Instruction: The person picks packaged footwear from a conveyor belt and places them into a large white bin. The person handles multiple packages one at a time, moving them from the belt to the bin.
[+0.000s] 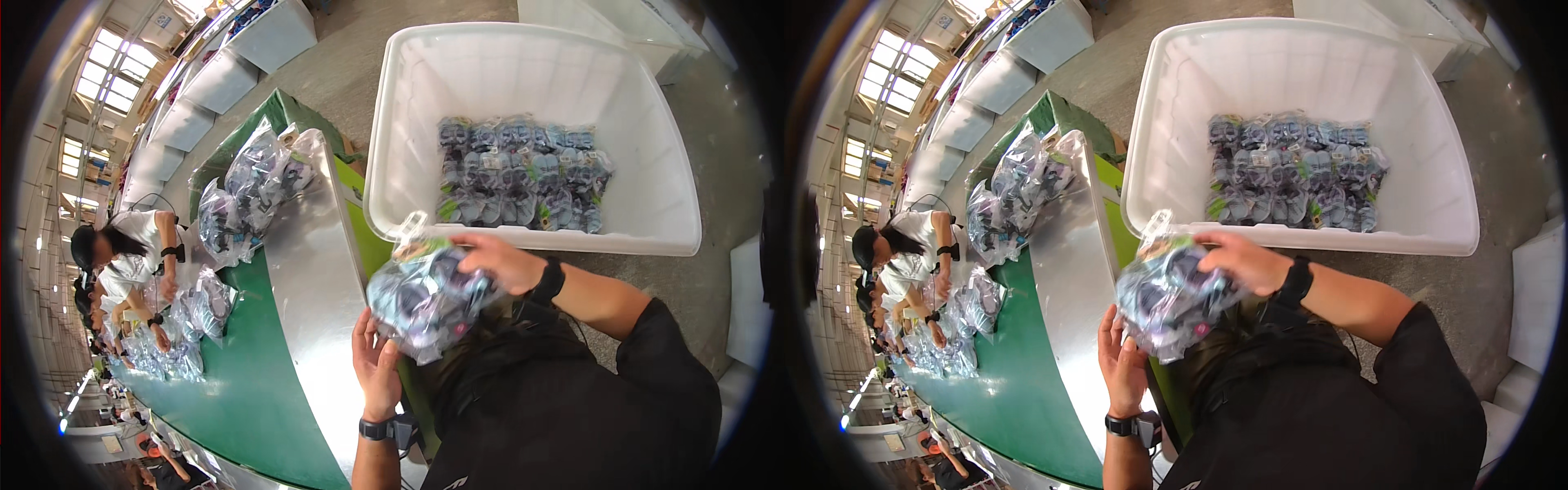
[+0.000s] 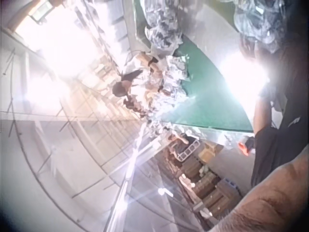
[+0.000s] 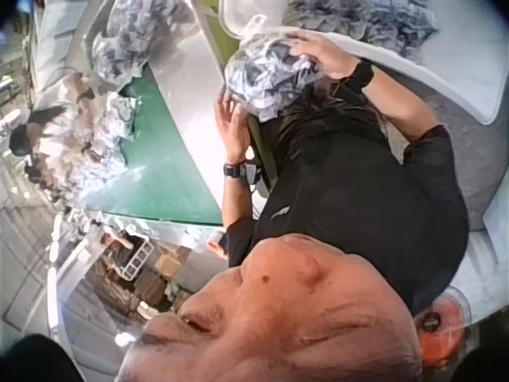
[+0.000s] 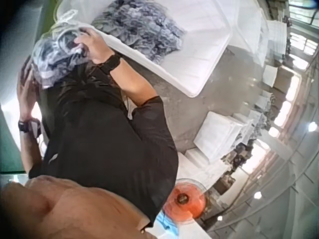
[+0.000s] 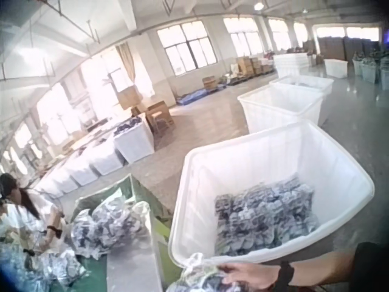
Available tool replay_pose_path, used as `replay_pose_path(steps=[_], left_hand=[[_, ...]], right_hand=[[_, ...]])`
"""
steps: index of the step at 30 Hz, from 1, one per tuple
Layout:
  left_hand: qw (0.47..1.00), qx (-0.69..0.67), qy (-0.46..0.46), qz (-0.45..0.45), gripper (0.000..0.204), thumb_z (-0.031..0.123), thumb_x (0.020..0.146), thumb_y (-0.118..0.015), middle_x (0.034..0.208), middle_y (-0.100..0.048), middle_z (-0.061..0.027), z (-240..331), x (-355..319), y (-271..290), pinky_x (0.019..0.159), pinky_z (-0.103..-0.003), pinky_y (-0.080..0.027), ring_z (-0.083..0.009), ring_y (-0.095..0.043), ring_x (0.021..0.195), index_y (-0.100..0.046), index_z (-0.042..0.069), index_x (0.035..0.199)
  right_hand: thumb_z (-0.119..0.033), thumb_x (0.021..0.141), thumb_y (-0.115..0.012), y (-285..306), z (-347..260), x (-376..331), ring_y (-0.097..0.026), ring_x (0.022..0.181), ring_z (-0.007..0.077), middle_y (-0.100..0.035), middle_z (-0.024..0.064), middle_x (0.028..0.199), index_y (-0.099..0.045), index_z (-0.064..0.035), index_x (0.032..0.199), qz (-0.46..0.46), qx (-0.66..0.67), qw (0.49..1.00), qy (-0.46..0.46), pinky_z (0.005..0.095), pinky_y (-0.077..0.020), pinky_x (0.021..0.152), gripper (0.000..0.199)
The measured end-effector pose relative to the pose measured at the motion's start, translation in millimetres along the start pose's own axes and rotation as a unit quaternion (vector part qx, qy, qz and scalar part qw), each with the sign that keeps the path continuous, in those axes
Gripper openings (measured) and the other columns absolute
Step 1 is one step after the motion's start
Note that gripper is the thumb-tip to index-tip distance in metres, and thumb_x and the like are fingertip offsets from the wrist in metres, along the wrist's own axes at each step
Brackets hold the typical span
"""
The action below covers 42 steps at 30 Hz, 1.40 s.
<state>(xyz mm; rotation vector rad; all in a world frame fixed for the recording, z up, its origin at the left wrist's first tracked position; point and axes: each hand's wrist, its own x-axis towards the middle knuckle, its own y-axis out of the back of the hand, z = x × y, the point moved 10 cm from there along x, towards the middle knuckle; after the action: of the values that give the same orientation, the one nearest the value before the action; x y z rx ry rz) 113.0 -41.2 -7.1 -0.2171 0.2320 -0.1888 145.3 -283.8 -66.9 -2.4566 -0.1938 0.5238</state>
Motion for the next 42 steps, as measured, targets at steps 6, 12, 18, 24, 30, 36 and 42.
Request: replay_pose_path(steps=[6,12,18,24,30,36,42], left_hand=[[0.991,0.04,0.067,0.108,0.056,0.015,0.104,-0.063,0.126,-0.063,-0.0182,-13,-9,74,0.087,-0.036,-0.061,-0.0247,-0.069,0.108,-0.039,0.0,0.152],[0.973,0.103,0.0,0.209,0.043,0.009,0.104,-0.062,0.11,-0.068,-0.0141,-18,-22,130,0.063,-0.021,-0.056,-0.0149,-0.07,0.082,-0.047,-0.005,0.142],[0.958,0.177,-0.086,0.208,0.04,0.003,0.102,-0.062,0.102,-0.069,-0.0097,-22,-27,128,0.062,-0.02,-0.054,-0.0099,-0.066,0.077,-0.05,-0.005,0.139],[0.954,0.203,-0.088,0.202,0.04,0.0,0.101,-0.061,0.095,-0.065,-0.0067,-20,-20,124,0.054,-0.019,-0.049,-0.0076,-0.062,0.068,-0.05,-0.005,0.139],[0.946,0.234,-0.085,0.209,0.034,0.0,0.1,-0.062,0.093,-0.066,-0.0061,-19,-19,123,0.052,-0.018,-0.046,-0.0072,-0.061,0.068,-0.055,-0.005,0.133],[0.934,0.257,-0.109,0.221,0.026,0.001,0.1,-0.064,0.092,-0.066,-0.0053,-20,-23,124,0.049,-0.017,-0.043,-0.0055,-0.058,0.065,-0.061,-0.005,0.125],[0.924,0.285,-0.106,0.231,0.024,0.002,0.099,-0.064,0.093,-0.067,-0.0056,-18,-24,123,0.049,-0.017,-0.043,-0.005,-0.057,0.064,-0.063,-0.005,0.122]], right_hand=[[-0.013,0.096,-0.06,110,-85,-17,-0.067,0.109,0.0151,-0.069,0.0079,0.122,-0.055,0.0026,0.14,0.084,-0.053,0.991,0.086,0.0319,-0.0531,0.098,0.048],[-0.023,0.093,-0.067,260,-109,-27,-0.061,0.081,0.011,-0.064,0.0033,0.095,-0.061,0.0046,0.129,0.282,-0.173,0.938,0.104,0.0297,-0.0516,0.071,0.045],[-0.033,0.083,-0.073,366,-95,-37,-0.067,0.074,0.0184,-0.068,0.0094,0.09,-0.063,0.0059,0.121,0.401,-0.453,0.795,-0.039,0.0331,-0.0535,0.064,0.055],[-0.035,0.08,-0.073,373,-93,8,-0.07,0.066,0.026,-0.07,0.0148,0.091,-0.067,0.0034,0.112,0.385,-0.422,0.818,-0.074,0.0411,-0.0589,0.054,0.05],[-0.036,0.088,-0.074,325,-132,79,-0.073,0.094,0.0301,-0.069,0.0186,0.115,-0.05,0.0016,0.144,0.385,-0.306,0.869,0.055,0.0427,-0.0665,0.068,0.071],[-0.034,0.096,-0.071,275,-104,83,-0.072,0.092,0.0215,-0.069,0.0162,0.119,-0.052,0.0021,0.147,0.283,-0.403,0.87,-0.031,0.0368,-0.0656,0.069,0.065],[-0.031,0.099,-0.069,216,-55,39,-0.072,0.091,0.017,-0.072,0.0113,0.114,-0.064,0.0022,0.133,0.175,-0.379,0.909,-0.005,0.0332,-0.0611,0.071,0.047]])
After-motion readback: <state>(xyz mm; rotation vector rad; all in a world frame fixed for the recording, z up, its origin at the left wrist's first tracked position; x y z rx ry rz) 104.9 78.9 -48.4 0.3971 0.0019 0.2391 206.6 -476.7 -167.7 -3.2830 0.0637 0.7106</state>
